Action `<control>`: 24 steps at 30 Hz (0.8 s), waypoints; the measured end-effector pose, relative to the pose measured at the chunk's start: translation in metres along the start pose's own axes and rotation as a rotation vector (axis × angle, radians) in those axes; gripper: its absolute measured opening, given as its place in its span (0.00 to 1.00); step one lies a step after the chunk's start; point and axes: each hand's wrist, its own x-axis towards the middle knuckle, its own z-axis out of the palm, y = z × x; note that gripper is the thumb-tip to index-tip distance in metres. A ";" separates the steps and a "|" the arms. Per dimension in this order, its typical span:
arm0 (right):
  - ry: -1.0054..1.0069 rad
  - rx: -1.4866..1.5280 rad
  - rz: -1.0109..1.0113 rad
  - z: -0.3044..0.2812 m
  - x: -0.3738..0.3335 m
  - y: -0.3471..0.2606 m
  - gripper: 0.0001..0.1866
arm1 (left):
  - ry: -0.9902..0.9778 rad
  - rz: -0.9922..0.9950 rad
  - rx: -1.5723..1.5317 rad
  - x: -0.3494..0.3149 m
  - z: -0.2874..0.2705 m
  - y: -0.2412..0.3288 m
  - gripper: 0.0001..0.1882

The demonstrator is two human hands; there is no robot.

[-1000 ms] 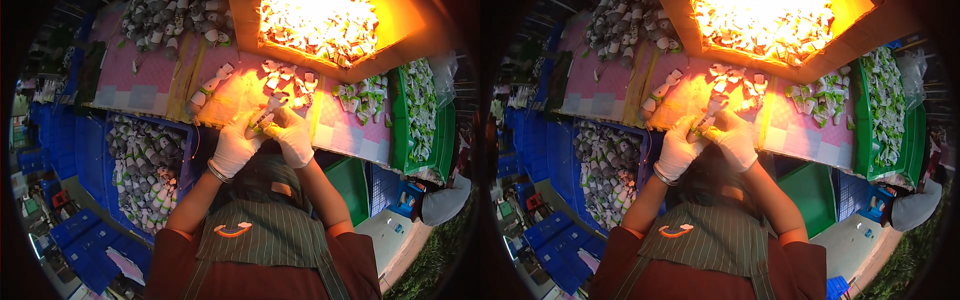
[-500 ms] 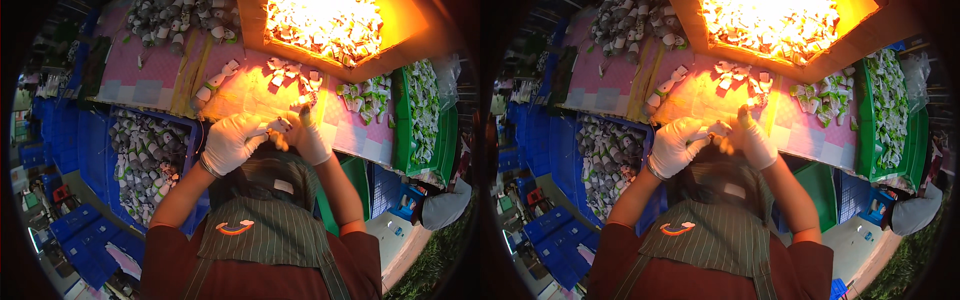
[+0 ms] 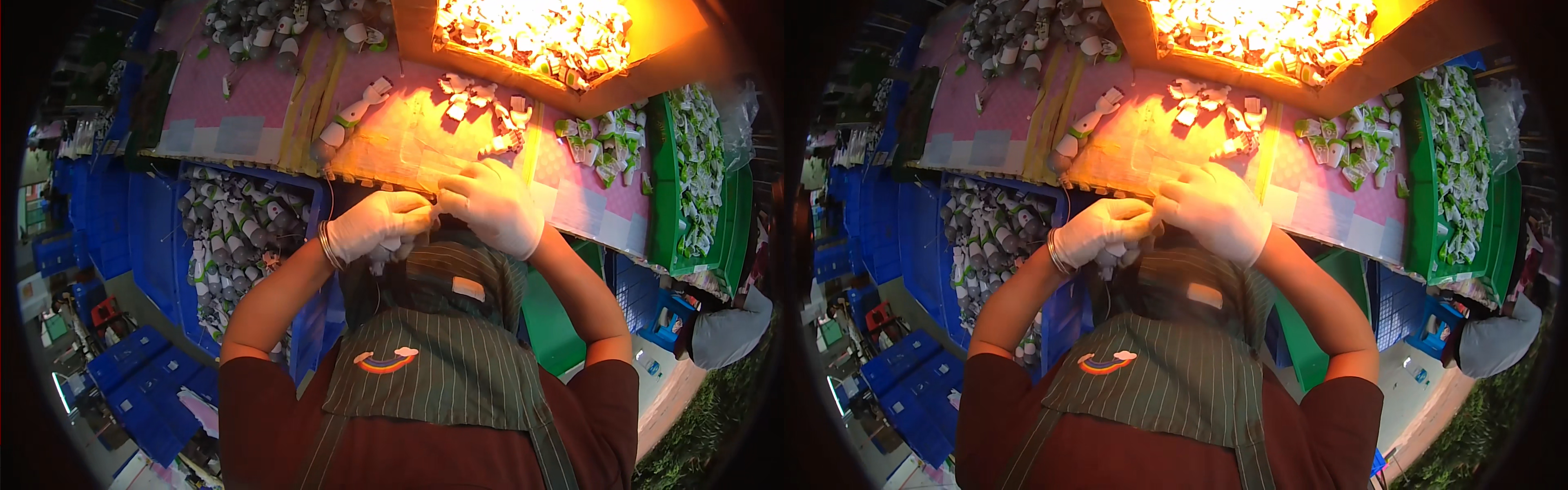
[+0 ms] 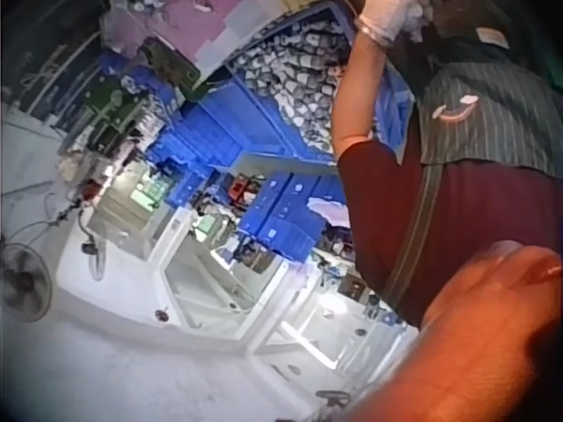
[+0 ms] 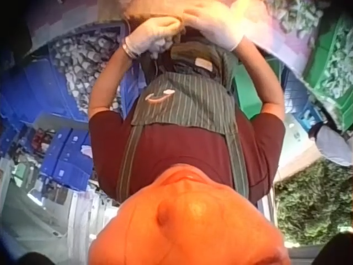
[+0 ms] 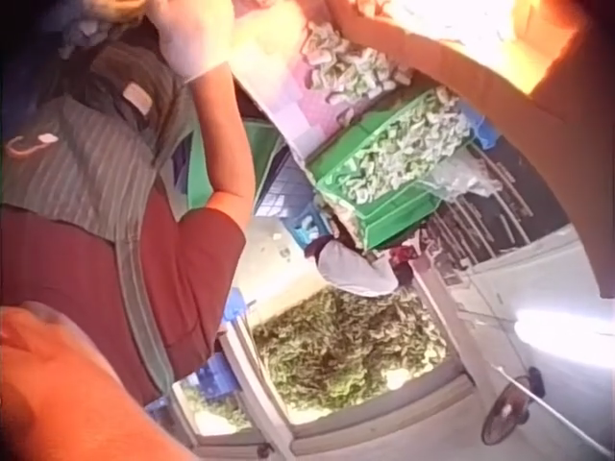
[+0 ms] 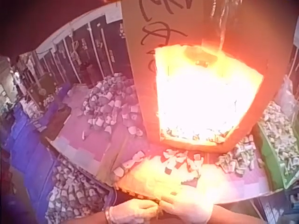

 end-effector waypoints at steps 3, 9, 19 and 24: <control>0.028 -0.143 -0.102 -0.004 0.002 -0.002 0.12 | -0.161 0.106 -0.285 0.008 0.000 -0.021 0.20; 0.208 -0.089 -0.109 0.013 0.005 0.009 0.17 | -0.018 0.136 -0.193 0.001 0.006 -0.004 0.22; 0.578 0.065 0.313 0.030 -0.010 0.007 0.22 | 1.027 0.765 0.941 -0.013 -0.087 0.026 0.20; 0.556 0.062 0.315 0.037 -0.011 0.002 0.22 | 0.919 0.676 0.881 0.009 -0.121 0.026 0.19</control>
